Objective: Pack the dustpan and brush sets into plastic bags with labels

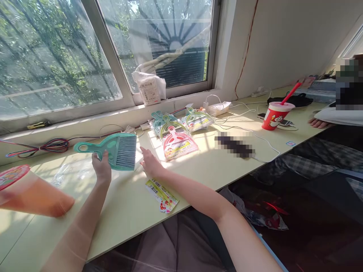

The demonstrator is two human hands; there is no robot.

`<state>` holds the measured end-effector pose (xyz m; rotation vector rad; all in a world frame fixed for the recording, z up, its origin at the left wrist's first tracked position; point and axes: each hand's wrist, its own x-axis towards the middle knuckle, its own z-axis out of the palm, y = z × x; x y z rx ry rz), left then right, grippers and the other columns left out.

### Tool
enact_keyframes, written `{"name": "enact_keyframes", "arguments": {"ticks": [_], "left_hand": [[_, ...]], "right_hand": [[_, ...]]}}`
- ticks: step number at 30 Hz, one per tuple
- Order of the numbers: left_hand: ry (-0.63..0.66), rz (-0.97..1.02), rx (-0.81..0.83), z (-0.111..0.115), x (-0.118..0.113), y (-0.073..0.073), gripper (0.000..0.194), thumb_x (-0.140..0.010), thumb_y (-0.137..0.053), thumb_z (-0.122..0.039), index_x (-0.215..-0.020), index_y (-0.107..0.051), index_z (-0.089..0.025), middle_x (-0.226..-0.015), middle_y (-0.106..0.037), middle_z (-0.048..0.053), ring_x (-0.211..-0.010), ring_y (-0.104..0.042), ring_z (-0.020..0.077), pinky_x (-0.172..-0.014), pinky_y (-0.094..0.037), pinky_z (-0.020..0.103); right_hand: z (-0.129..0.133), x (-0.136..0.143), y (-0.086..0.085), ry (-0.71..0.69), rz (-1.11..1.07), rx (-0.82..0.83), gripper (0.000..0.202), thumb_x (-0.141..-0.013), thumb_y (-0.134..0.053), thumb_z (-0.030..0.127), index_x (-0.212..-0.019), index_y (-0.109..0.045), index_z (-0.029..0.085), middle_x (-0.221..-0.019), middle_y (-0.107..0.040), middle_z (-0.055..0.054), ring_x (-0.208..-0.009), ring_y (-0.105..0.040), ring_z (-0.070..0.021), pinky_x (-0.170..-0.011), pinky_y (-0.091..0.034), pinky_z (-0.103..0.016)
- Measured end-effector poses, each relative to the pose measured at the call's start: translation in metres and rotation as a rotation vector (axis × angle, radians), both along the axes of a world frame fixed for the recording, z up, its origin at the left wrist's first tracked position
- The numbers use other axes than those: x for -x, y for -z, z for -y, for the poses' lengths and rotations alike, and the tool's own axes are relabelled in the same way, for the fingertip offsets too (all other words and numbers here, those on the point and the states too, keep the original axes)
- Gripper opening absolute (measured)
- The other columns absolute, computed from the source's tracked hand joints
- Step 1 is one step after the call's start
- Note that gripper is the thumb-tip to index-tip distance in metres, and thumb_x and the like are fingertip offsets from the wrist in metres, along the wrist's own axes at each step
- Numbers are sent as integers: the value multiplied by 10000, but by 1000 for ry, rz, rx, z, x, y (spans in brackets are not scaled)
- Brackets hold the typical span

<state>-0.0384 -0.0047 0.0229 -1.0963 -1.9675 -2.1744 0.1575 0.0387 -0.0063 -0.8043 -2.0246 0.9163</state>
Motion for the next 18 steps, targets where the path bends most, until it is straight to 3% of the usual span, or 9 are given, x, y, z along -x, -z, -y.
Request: {"name": "enact_keyframes", "arguments": {"ticks": [3, 6, 12, 15, 18], "left_hand": [[-119, -98, 33, 10, -7, -9, 158, -913, -533, -365, -855, -479, -228, -648, -424, -51, -625, -415, 148, -722, -380, 306], [-70, -251, 94, 23, -28, -20, 196, -953, -460, -405, -880, -507, -229, -585, -386, -57, -537, -358, 149, -616, -304, 299], [29, -474, 129, 41, -67, -30, 201, -916, -482, -420, -851, -517, -233, -592, -431, -25, -524, -393, 164, -595, -265, 298], [-15, -535, 117, 42, -68, -28, 202, -891, -505, -415, -840, -535, -221, -609, -460, 1, -532, -405, 174, -592, -249, 301], [16, -543, 157, 42, -62, -26, 190, -839, -584, -399, -806, -557, -214, -604, -458, 5, -533, -405, 168, -593, -241, 294]], "right_hand": [[5, -3, -7, -22, -9, -266, 536, -929, -545, 90, -1440, -456, 226, -1309, -542, -129, -1196, -565, -239, -1071, -470, -461], [10, 0, -20, -18, -78, -407, 440, -980, -524, 169, -1416, -483, 199, -1368, -536, -147, -1306, -478, -252, -1123, -415, -453], [18, 16, -45, 146, -86, -364, 494, -929, -666, 331, -1392, -532, 223, -1340, -555, -131, -1263, -492, -267, -1069, -431, -432], [26, 19, -54, 234, -86, -377, 429, -909, -687, 359, -1319, -608, 261, -1312, -565, -108, -1232, -498, -271, -1048, -436, -421], [31, 18, -63, 258, -125, -371, 275, -881, -700, 286, -1153, -698, 243, -1290, -578, -109, -1185, -520, -271, -1031, -451, -412]]}}
